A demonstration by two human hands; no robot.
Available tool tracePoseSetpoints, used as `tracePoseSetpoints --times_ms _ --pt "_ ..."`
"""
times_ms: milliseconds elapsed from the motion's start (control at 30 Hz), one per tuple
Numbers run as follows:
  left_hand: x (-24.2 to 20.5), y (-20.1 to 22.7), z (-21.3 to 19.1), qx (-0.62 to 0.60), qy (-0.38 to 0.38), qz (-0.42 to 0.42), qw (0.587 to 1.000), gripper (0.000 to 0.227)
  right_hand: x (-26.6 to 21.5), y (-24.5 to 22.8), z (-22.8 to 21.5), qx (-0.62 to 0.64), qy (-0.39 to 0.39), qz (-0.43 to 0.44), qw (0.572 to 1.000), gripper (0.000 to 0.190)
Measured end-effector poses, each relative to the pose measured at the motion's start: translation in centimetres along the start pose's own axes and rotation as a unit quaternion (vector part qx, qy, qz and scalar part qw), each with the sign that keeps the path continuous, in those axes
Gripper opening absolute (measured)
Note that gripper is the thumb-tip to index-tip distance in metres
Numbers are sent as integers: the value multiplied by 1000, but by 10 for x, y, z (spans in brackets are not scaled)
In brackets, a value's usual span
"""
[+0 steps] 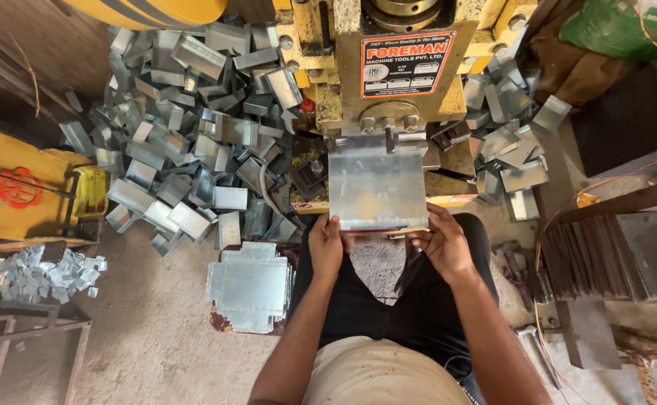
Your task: The person sits on the floor and operates a yellow Foreman press machine. They repeatedly pick up flat metal sheets, place them into the machine's die, and press down on a lever to process the material. The processed metal pieces are then removed and stacked on the floor.
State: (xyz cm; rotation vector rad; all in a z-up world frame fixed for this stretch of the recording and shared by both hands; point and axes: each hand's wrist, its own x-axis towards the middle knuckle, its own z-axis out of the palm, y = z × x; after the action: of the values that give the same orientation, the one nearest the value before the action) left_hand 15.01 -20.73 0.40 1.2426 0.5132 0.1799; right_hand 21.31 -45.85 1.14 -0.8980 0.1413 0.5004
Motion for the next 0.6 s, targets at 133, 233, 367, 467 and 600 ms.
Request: tracePoseSetpoints --times_ms 133,233,367,467,600 --pt "4 1 -9 48 -57 18 997 35 -3 0 2 20 28 -41 999 43" --pt "22 -2 -4 21 -110 16 994 36 12 -9 0 38 43 -28 998 49" --pt "31 -6 -2 -55 -93 -32 994 37 24 -17 -4 29 34 8 999 55" --pt "26 -11 -5 -91 -81 -66 990 37 25 -21 -7 9 52 9 999 62" --pt "33 -12 -7 -131 -67 -108 983 44 23 -21 -3 7 40 7 999 64"
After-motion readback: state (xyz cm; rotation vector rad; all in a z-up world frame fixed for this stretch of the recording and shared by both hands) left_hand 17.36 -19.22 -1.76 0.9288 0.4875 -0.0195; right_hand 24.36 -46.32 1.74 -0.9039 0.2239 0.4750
